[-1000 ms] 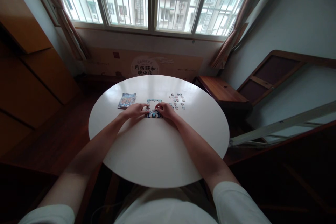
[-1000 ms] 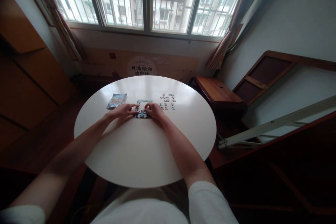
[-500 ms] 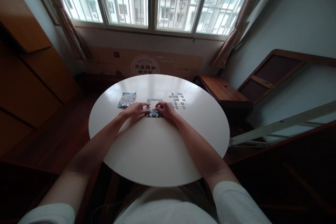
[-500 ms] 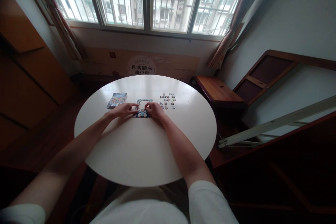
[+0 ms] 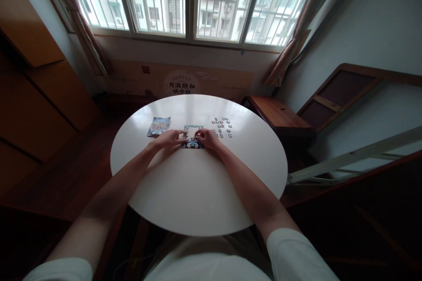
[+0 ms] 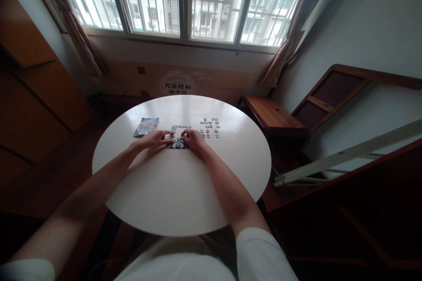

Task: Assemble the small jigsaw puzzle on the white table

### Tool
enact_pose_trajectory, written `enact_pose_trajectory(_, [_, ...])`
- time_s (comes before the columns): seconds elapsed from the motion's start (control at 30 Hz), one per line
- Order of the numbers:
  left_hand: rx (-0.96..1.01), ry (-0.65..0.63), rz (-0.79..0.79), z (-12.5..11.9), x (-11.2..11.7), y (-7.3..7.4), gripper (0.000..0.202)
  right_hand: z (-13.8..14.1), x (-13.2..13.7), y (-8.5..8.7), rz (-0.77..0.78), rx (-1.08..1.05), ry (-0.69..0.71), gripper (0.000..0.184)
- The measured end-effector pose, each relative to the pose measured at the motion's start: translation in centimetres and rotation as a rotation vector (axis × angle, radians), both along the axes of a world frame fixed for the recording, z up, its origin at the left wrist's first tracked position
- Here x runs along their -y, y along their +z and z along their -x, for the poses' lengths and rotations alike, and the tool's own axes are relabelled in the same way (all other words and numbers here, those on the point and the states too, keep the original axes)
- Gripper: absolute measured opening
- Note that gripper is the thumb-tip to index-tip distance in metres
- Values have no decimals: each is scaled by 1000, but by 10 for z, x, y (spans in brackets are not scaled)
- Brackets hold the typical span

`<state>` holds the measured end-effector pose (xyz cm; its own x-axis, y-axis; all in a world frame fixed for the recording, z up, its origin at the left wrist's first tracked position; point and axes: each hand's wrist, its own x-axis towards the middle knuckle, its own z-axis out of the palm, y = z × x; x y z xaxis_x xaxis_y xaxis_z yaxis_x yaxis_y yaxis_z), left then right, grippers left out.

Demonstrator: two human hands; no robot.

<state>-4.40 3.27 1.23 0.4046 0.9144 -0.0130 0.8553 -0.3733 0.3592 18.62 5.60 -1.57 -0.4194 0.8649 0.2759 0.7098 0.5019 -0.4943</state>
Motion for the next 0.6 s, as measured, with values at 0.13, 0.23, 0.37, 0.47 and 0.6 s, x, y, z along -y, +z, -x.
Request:
enact_pose_trajectory(0.13, [2,-3,-4,0,0,0,63,0,-2,-2,-5,-3,4,22])
enact_pose_trajectory(0.23, [0,-2,-2,-1,1,1,65,-1,-2,-3,-9,-5,5,21])
enact_pose_trajectory(0.37, [8,-3,-6,0,1,1,65,-1,-1,-1,-7,-2,3,21])
enact_pose_trajectory(0.47, [8,-7,-6,0,0,0,65,0,0,0,-3,4,0,21])
enact_pose_trajectory(0.6, [1,-1,-1,0,0,1,64,0,0,0,-3,2,4,21])
